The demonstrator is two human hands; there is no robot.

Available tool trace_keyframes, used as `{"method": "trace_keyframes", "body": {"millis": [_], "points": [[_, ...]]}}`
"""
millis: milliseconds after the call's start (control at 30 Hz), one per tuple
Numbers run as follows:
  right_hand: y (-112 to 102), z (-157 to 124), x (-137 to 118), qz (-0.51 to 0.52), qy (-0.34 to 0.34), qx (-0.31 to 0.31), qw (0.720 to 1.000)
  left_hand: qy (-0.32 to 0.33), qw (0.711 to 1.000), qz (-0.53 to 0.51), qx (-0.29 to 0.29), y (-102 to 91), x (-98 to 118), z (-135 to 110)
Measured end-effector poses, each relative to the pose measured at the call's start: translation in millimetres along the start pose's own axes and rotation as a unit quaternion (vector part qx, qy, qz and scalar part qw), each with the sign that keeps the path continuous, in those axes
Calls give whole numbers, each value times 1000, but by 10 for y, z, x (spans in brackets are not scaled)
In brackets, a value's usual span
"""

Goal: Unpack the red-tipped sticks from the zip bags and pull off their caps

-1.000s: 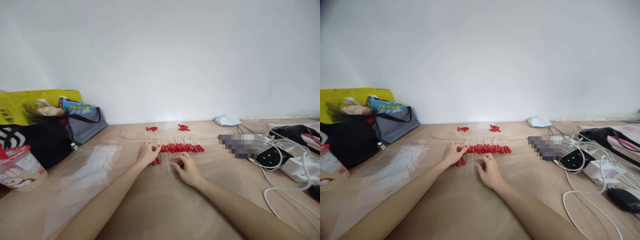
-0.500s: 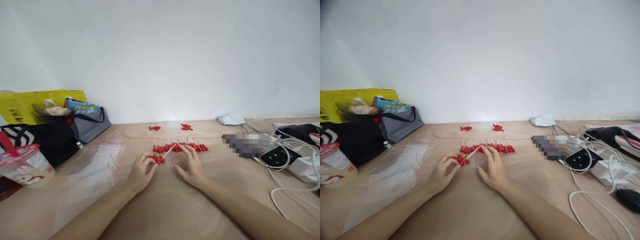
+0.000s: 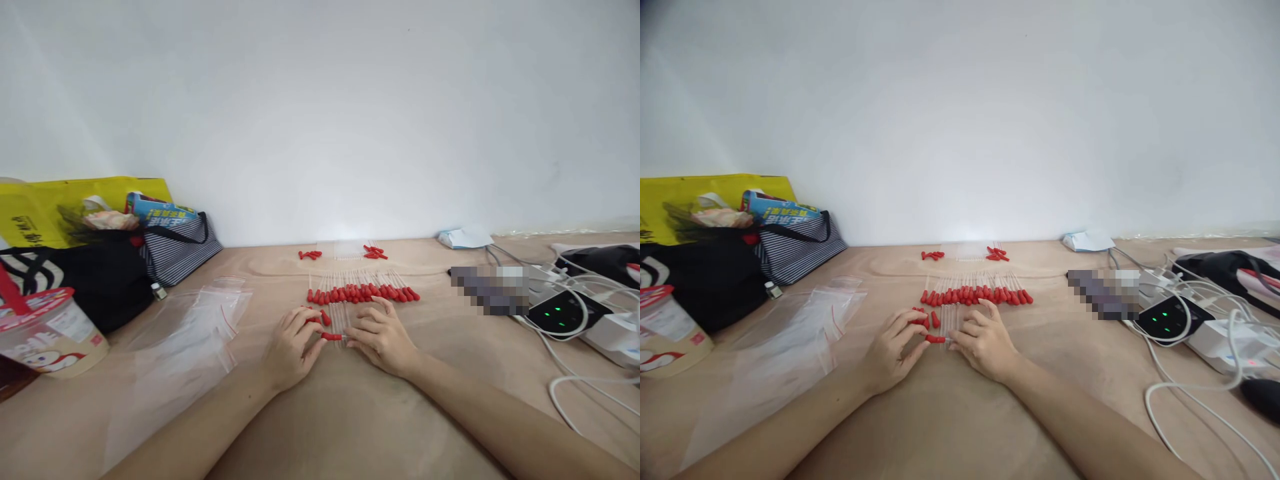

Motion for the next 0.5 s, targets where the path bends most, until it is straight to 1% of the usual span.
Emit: {"method": "trace_keyframes", "body": {"millis": [67, 133, 200, 367, 500], "points": [[-16, -1, -35, 0, -14, 4, 1000, 8, 1000, -6, -22, 71, 22, 15], [-18, -4, -64, -1, -23, 6, 1000, 30, 999, -11, -41, 146, 71, 31], [-13, -7, -86, -3, -28, 6, 1000, 49, 998, -18, -41, 187, 112, 45], [-37, -4, -117, 0, -36, 17, 999, 70, 997, -29, -6, 155, 144, 55], [-52, -16, -151, 5, -51, 5, 999, 78, 997, -17, -9, 108, 166, 45]]}}
Point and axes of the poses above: each hand's wrist, its own z-axis towards the middle knuckle, its own y-axis out of the palm, x = y × z, the point moved 10 cm from there along z, towards the middle knuckle, and after that the axes turned 7 degrees about y, right-handed, at the moved point
